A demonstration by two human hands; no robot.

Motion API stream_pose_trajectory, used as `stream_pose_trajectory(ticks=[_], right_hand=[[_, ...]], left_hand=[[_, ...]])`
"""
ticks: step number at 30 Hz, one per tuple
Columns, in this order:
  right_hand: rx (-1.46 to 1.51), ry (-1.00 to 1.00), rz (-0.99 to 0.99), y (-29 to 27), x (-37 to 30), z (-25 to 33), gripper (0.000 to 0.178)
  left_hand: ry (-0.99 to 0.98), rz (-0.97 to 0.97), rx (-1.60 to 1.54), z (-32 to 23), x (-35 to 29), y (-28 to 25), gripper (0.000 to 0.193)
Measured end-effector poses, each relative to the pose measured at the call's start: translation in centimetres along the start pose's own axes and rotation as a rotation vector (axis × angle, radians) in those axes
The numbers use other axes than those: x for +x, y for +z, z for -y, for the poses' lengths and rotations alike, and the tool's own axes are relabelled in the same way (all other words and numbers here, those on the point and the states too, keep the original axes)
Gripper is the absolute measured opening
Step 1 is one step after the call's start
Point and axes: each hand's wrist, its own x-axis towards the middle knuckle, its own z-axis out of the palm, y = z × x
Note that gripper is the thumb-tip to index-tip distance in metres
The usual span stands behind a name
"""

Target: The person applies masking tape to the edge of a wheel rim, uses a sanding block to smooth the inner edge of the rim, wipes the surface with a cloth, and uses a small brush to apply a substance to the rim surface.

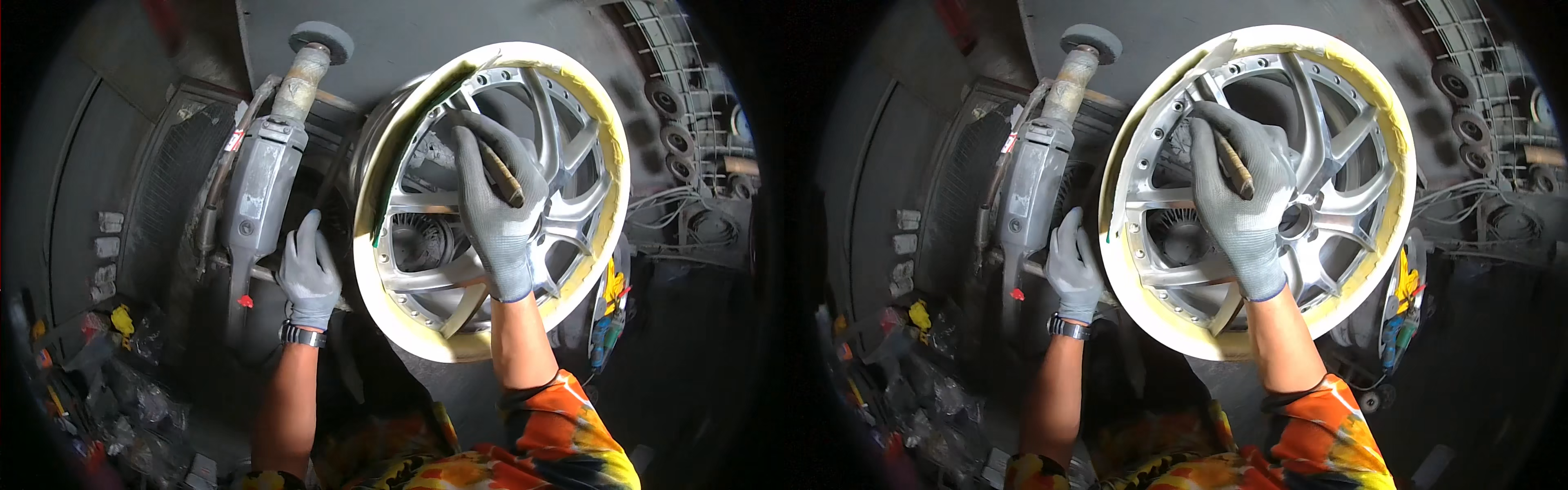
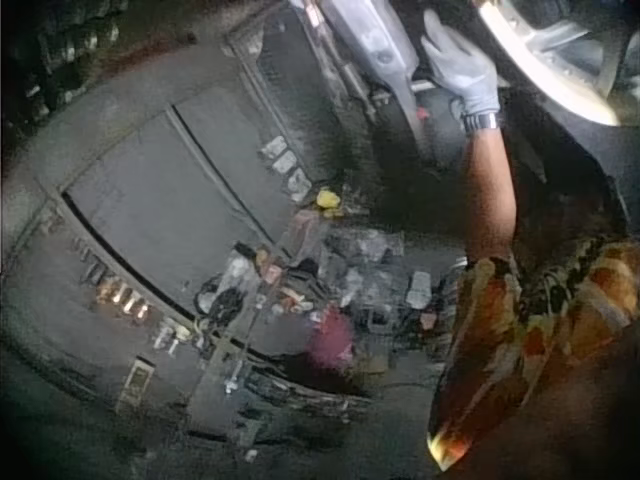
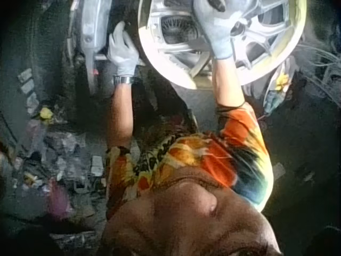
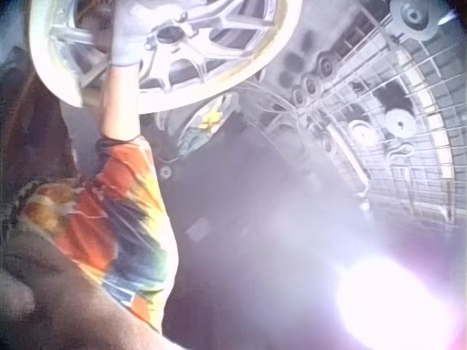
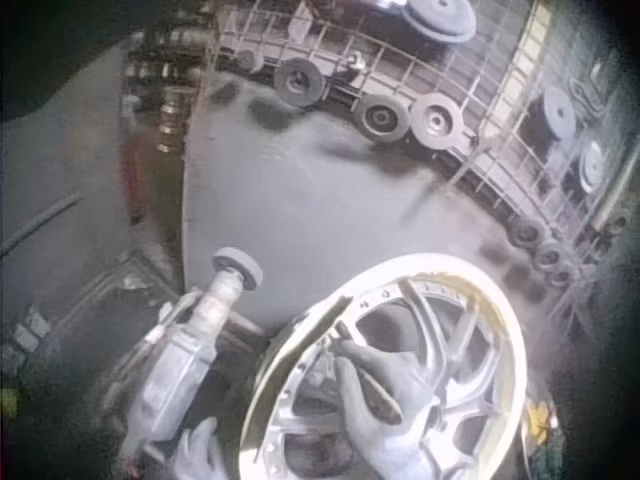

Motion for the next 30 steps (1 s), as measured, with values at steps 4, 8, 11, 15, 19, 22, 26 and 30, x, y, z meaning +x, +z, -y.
stream_pose_trajectory(ticks=[4,8,11,15,19,22,26,30], right_hand=[[0.012,0.103,-0.031,-0.1,0.3,0.0,0.021],[-0.025,0.051,0.062,-0.6,-0.2,1.5,0.022],[-0.005,0.137,0.002,-0.5,0.4,0.8,0.023],[0.003,0.160,-0.017,-0.4,-0.3,1.5,0.023],[0.035,0.176,-0.047,0.3,0.1,0.9,0.022],[0.028,0.204,-0.069,0.1,0.2,1.7,0.020],[0.047,0.173,-0.057,-0.2,-0.2,1.5,0.019],[-0.067,0.043,-0.049,0.2,-0.4,0.7,0.023]], left_hand=[[-0.057,0.101,-0.011,0.0,-0.3,-0.2,0.035],[-0.015,0.124,-0.002,0.2,-0.2,-0.3,0.035],[0.022,0.101,-0.031,0.3,-0.3,0.0,0.040],[0.007,0.141,0.000,0.6,-0.5,0.0,0.041],[0.004,0.167,-0.001,0.8,-0.5,-0.2,0.042],[0.040,0.145,-0.010,0.8,-0.5,-0.1,0.042],[0.014,0.164,-0.011,0.9,-0.8,-0.1,0.042],[0.008,0.165,-0.023,0.5,-0.4,-0.1,0.042]])
